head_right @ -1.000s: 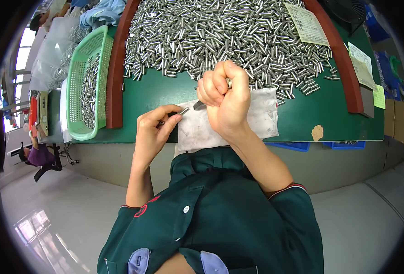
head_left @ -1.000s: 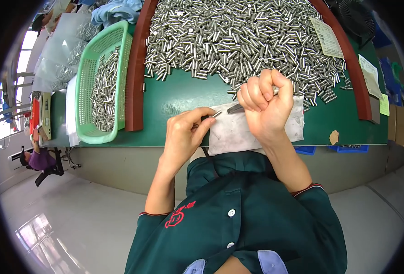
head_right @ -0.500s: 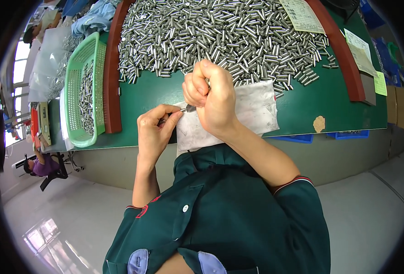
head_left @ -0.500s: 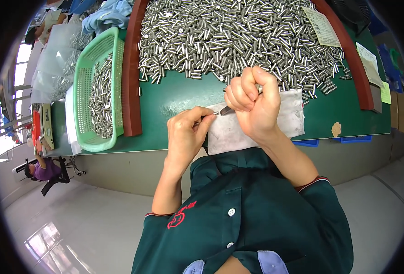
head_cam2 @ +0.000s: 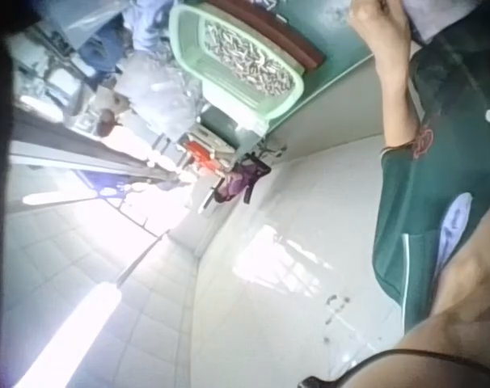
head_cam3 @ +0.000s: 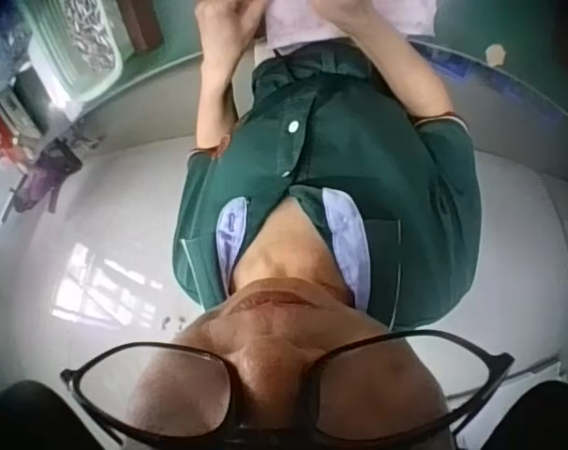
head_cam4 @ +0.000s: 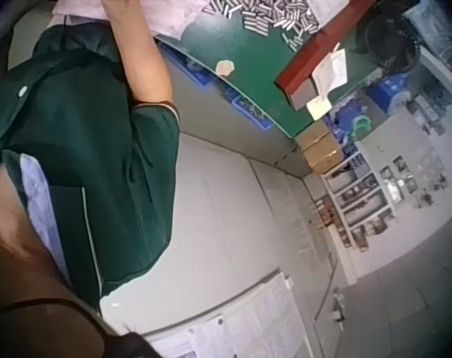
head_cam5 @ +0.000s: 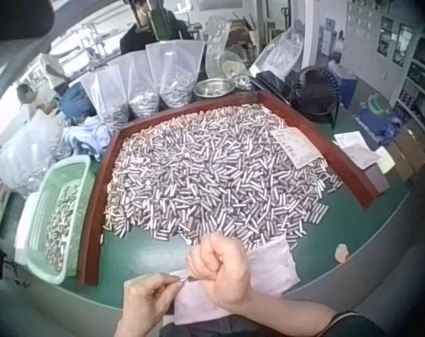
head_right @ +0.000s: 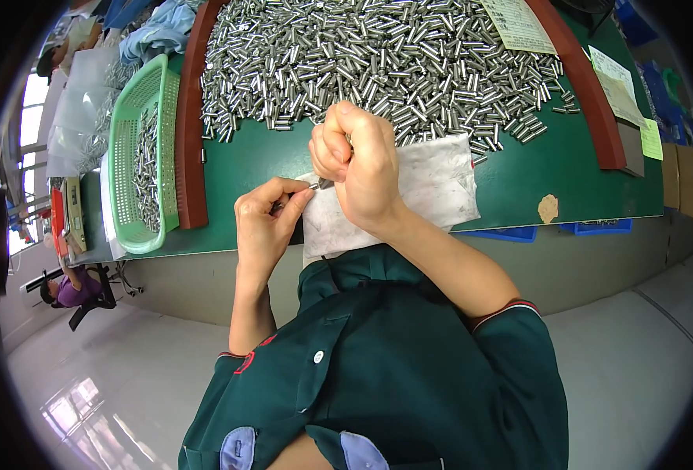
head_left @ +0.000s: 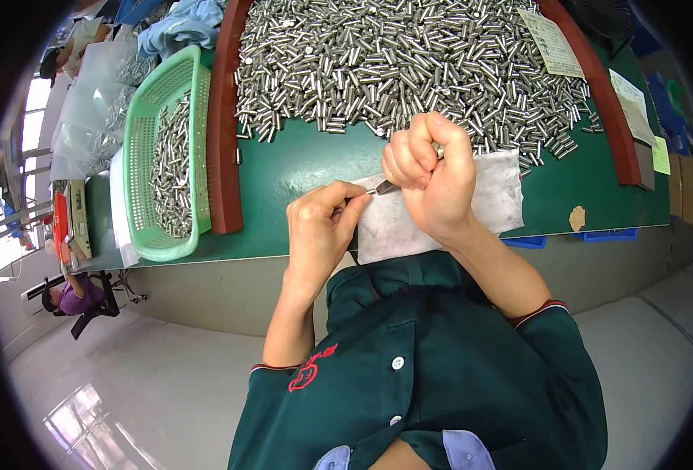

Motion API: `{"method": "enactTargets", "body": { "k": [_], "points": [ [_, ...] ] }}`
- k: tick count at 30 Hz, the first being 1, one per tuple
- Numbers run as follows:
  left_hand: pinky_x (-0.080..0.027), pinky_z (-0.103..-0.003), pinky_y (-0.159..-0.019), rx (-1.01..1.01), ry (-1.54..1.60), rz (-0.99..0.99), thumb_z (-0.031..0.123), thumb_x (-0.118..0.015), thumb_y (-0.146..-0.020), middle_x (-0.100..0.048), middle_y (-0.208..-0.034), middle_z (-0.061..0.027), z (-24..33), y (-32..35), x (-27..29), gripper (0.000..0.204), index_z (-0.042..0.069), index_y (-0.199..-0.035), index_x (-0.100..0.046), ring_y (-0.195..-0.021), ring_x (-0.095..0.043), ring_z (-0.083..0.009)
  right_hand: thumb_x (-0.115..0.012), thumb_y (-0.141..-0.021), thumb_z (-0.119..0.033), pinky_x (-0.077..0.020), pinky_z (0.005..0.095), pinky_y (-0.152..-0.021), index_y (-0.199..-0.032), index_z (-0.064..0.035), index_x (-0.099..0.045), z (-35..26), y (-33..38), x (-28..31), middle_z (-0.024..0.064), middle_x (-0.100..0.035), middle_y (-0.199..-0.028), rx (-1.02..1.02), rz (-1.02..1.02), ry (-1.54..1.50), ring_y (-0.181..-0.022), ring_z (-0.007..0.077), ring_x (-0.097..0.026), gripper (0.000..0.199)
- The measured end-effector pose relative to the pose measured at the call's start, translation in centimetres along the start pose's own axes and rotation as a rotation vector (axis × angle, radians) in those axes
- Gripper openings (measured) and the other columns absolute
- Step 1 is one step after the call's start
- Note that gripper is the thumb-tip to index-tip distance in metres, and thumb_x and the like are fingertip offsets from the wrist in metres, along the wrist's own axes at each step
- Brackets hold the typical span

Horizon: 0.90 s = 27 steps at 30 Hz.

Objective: Inspecting and sorting small metal pins at a factory workbench using a small pick tool.

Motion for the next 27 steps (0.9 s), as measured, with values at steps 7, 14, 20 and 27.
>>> {"method": "enactTargets", "body": {
  "k": [7, 14, 20, 27],
  "points": [
    [-0.037, -0.028, -0.043, -0.009, 0.003, 0.015, 0.004, -0.067, -0.066, -0.052, -0.053, -0.0084, -0.09, 0.04, 0.03, 0.009, 0.001, -0.070, -0.060, -0.044, -0.048, -0.0179, -0.029, -0.086, -0.025, -0.0175, 0.0244, -0.041, -0.053, -0.0117, -0.028, 0.04, -0.08, -0.14, -0.0021, -0.025, -0.041, -0.001, -0.001, -0.001, -0.040, 0.0083, -0.017, 0.036],
    [-0.037, -0.029, -0.043, -0.013, -0.004, 0.018, 0.004, -0.067, -0.066, -0.052, -0.053, -0.0084, -0.11, 0.00, 0.10, 0.009, 0.001, -0.069, -0.059, -0.044, -0.048, -0.0187, -0.030, -0.086, -0.026, -0.0173, 0.0245, -0.040, -0.052, -0.0121, -0.028, 0.17, -0.17, -0.22, -0.0025, -0.025, -0.041, -0.002, -0.005, 0.010, -0.039, 0.0083, -0.018, 0.036],
    [-0.037, -0.029, -0.043, -0.009, 0.018, 0.025, 0.004, -0.067, -0.066, -0.053, -0.053, -0.0088, -0.10, 0.08, 0.00, 0.009, 0.001, -0.068, -0.059, -0.044, -0.049, -0.0190, -0.030, -0.086, -0.026, -0.0171, 0.0246, -0.040, -0.052, -0.0121, -0.028, 0.18, -0.10, -0.25, -0.0025, -0.024, -0.040, 0.004, -0.006, 0.010, -0.038, 0.0084, -0.017, 0.037],
    [-0.038, -0.030, -0.043, -0.005, 0.072, 0.014, 0.004, -0.066, -0.066, -0.053, -0.054, -0.0098, -0.44, -0.13, -0.15, 0.009, 0.000, -0.067, -0.058, -0.044, -0.050, -0.0203, -0.030, -0.087, -0.024, -0.0172, 0.0246, -0.040, -0.053, -0.0112, -0.028, 0.59, -0.09, -0.85, -0.0020, -0.024, -0.041, 0.044, -0.036, 0.091, -0.039, 0.0083, -0.017, 0.036]
  ]
}}
Point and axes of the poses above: each hand's wrist, its own y-axis away from the middle knuckle, its own x-axis out of the back of the hand, z = x × y, the point moved 3 cm from there along -y, towards the middle knuckle
